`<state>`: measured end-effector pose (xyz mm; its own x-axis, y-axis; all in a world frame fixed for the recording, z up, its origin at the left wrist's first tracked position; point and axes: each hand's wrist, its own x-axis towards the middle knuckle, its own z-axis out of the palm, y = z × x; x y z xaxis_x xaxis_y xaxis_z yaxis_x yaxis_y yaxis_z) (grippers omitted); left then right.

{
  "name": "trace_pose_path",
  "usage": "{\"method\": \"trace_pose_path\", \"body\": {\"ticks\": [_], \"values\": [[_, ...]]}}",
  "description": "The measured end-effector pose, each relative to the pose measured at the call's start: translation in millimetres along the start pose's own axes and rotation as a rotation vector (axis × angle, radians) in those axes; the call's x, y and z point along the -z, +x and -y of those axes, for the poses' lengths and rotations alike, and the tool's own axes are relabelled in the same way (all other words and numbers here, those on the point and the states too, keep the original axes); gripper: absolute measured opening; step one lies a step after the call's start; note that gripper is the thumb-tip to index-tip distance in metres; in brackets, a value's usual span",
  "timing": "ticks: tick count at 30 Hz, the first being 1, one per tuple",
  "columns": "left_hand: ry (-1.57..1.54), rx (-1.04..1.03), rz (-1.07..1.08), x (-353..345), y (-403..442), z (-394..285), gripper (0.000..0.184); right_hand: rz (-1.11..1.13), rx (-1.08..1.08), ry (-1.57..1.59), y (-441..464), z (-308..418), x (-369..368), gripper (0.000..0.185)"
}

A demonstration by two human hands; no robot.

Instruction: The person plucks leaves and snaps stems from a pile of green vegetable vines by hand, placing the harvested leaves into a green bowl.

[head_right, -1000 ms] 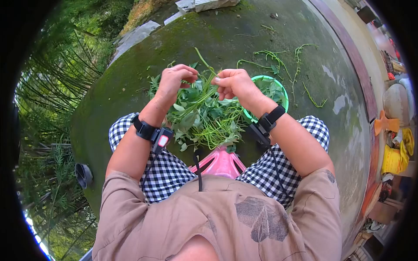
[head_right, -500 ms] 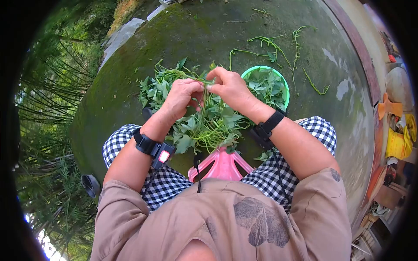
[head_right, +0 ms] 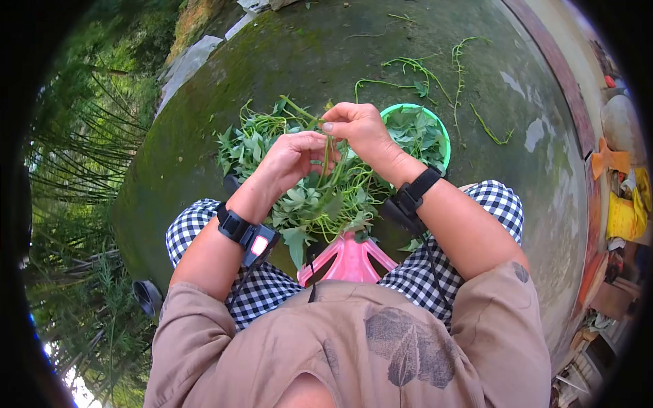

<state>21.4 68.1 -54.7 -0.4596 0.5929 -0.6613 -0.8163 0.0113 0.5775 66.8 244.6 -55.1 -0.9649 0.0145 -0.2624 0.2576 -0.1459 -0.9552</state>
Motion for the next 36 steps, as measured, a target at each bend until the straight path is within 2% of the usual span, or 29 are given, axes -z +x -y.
{"method": "trace_pose_path", "body": {"ticks": [5, 8, 11, 15, 17, 20, 22, 24, 27, 28, 31, 33, 35, 36], "values": [[-0.101, 0.025, 0.292, 14, 7, 5, 0.019, 0.073, -0.045, 0.082, -1, -6, 8, 0.016], [-0.178, 0.05, 0.368, 14, 9, 9, 0.019, 0.115, -0.048, 0.108, -2, -3, 14, 0.016], [-0.298, 0.13, 0.233, 3, 4, 13, 0.019, 0.126, -0.019, 0.074, -5, 2, 16, 0.016], [-0.321, 0.135, 0.484, 8, 4, 10, 0.015, 0.164, 0.025, 0.039, -6, 10, 17, 0.017], [-0.306, 0.121, 0.545, 18, 13, 16, 0.015, 0.142, 0.094, -0.129, -7, 7, 15, 0.018], [-0.079, 0.033, 0.154, 11, 8, 20, 0.017, 0.113, 0.148, -0.247, -14, 9, 5, 0.019], [-0.092, 0.02, 0.078, 9, 8, 25, 0.016, 0.064, 0.225, -0.282, -17, 14, -2, 0.02], [-0.091, 0.024, -0.005, -6, 1, 21, 0.015, 0.021, 0.208, -0.366, -12, 12, 4, 0.02], [-0.09, 0.025, 0.191, -6, -4, 16, 0.017, -0.045, 0.137, -0.486, -3, 4, 17, 0.023], [-0.122, 0.085, 0.182, -5, -7, 13, 0.018, -0.052, 0.101, -0.512, -2, 3, 17, 0.024], [0.139, 0.119, 0.139, -1, -7, 6, 0.018, -0.055, 0.077, -0.606, -1, -10, 17, 0.024], [0.335, 0.047, 0.063, -3, -9, 7, 0.017, -0.049, 0.093, -0.635, -2, -16, 15, 0.024], [0.424, 0.007, 0.051, -2, -9, 7, 0.018, -0.049, 0.084, -0.538, -3, -15, 12, 0.022], [0.367, -0.004, 0.017, 0, -8, 7, 0.017, -0.047, 0.081, -0.493, -4, -12, 9, 0.021]]}}
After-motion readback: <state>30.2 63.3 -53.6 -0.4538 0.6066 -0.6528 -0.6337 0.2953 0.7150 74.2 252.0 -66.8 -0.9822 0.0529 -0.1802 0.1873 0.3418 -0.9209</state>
